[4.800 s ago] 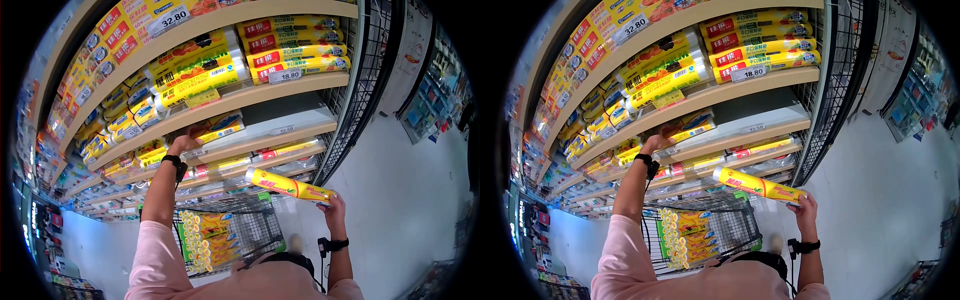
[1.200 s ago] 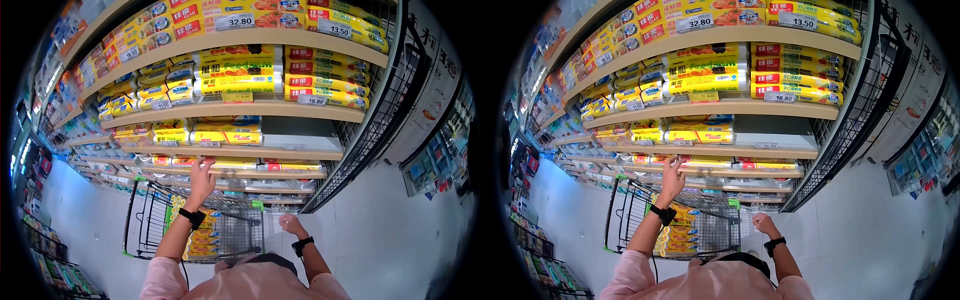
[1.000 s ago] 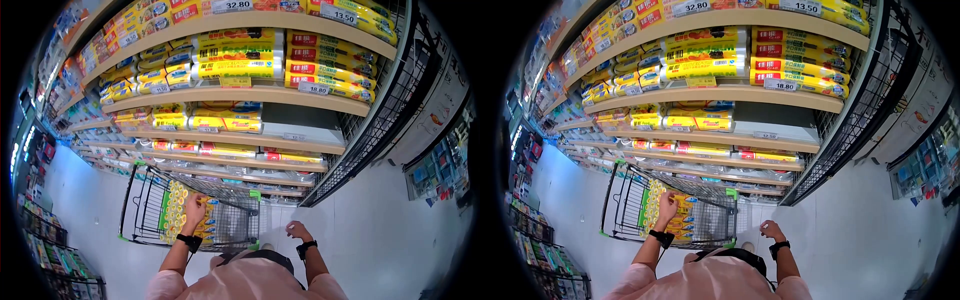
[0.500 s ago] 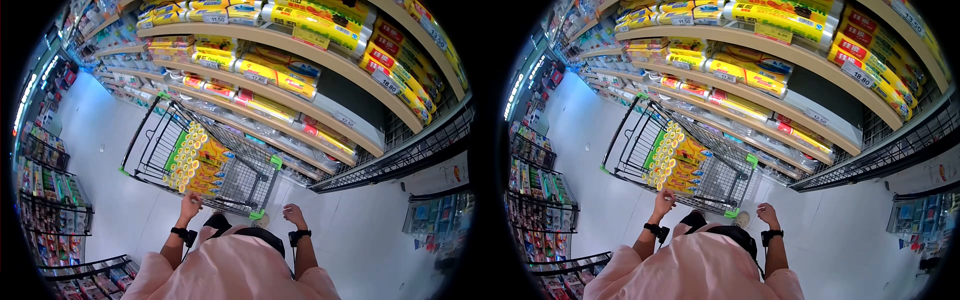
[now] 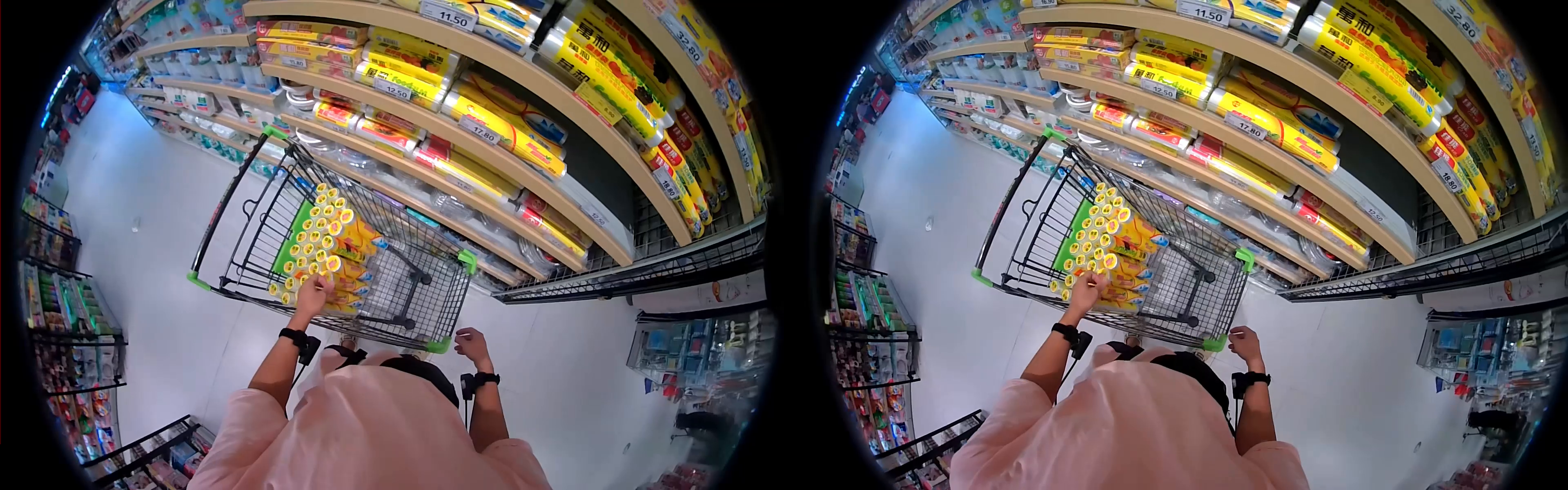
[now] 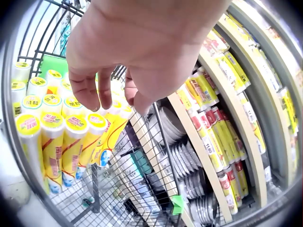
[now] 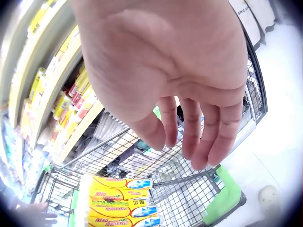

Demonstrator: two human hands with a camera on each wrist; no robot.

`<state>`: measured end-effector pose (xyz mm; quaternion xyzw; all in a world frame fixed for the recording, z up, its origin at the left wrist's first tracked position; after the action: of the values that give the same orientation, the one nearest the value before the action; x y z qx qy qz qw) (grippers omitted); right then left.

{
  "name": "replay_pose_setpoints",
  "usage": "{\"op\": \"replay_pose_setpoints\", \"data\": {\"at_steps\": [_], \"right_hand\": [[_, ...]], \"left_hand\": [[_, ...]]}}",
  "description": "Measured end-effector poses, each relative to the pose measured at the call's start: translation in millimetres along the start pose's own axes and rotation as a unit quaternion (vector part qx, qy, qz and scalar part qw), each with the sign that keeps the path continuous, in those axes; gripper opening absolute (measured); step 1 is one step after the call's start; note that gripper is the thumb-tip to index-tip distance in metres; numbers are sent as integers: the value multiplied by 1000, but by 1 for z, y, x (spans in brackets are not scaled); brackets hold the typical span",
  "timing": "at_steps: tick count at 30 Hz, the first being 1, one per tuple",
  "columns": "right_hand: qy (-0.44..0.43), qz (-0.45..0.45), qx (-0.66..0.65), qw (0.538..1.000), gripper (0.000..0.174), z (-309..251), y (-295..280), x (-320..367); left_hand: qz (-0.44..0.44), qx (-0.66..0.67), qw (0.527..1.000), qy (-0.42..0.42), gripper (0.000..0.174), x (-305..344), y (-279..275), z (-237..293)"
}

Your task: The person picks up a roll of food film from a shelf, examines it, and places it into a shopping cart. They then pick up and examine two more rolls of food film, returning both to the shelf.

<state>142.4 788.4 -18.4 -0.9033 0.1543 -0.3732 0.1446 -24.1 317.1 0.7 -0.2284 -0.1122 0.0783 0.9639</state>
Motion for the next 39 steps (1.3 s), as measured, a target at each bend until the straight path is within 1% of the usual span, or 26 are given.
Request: {"op": "replay_pose_setpoints", "data": {"at_steps": [1, 2, 4, 5, 8, 9, 11, 13, 16, 17, 20, 21, 24, 25, 28, 29, 31, 32, 33, 36, 37, 38, 39], "right_hand": [[4, 3, -11, 1000, 25, -4, 9, 3], [-7, 6, -9, 1000, 24, -10, 16, 7], [-26, 11, -5, 1000, 23, -15, 31, 12], [-15, 29, -21, 999, 22, -15, 38, 14], [-14, 22, -17, 1000, 21, -9, 57, 23], [-10, 26, -17, 999, 19, -9, 63, 28], [0, 29, -24, 999, 20, -7, 72, 38], [5, 31, -27, 999, 21, -10, 76, 51], [27, 45, 3, 999, 23, -22, 72, 73], [26, 49, 3, 998, 25, -22, 68, 77], [27, 76, -27, 996, 26, -17, 58, 85], [26, 72, -20, 997, 27, -15, 56, 88], [49, 59, 1, 997, 29, -14, 56, 99], [52, 62, 2, 997, 31, -12, 55, 100], [65, 78, 0, 995, 31, -13, 47, 105], [65, 82, -7, 995, 31, -14, 41, 106], [57, 89, -16, 994, 33, -22, 29, 108], [51, 92, -19, 994, 34, -32, 23, 108], [48, 91, -21, 994, 39, -42, 18, 108], [-19, 52, 2, 998, 41, -76, 13, 94], [-44, 33, 23, 998, 48, -86, 15, 85], [-91, 6, 43, 995, 51, -98, 19, 74], [-136, -21, 61, 989, 54, -109, 26, 65]], "left_hand": [[8, -3, 999, 50, 13, -13, 0, -2], [3, -38, 997, 73, 14, -22, 1, -9], [-9, -108, 987, 118, 19, -36, -3, 13], [-3, -105, 989, 104, 25, -45, -1, 11], [-36, -238, 965, 102, 55, -59, 10, 13], [-79, -277, 954, 83, 66, -65, 18, 7], [-70, -350, 913, 196, 66, -70, 29, 13], [-65, -380, 894, 230, 65, -75, 39, 12], [-89, -418, 872, 240, 63, -74, 50, 5], [-95, -437, 864, 232, 63, -73, 53, 2], [-106, -450, 853, 242, 62, -80, 63, -9], [-106, -468, 841, 249, 60, -82, 68, -14], [-128, -452, 847, 250, 57, -84, 79, -23], [-157, -431, 853, 249, 56, -78, 74, -5], [-170, -390, 852, 306, 58, -68, 74, 24], [-179, -368, 868, 281, 60, -67, 77, 29], [-167, -286, 890, 312, 59, -61, 86, 36], [-158, -245, 899, 326, 58, -57, 86, 49], [-164, -204, 909, 325, 58, -54, 86, 59], [-169, -88, 929, 318, 58, -40, 77, 102], [-166, -53, 932, 317, 59, -36, 73, 120], [-160, -20, 935, 317, 60, -32, 67, 139], [-153, -5, 929, 336, 61, -26, 61, 158]]}}
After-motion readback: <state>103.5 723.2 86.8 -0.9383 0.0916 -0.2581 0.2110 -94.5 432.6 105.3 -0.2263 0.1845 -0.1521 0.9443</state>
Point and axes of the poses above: each hand's wrist, its own x-axis away from the middle knuckle, its own y-axis out of the palm, z = x × y, the point moved 6 cm from there along -x, towards the middle knuckle, and after that the axes turned 10 degrees about z, right-handed, at the moved point
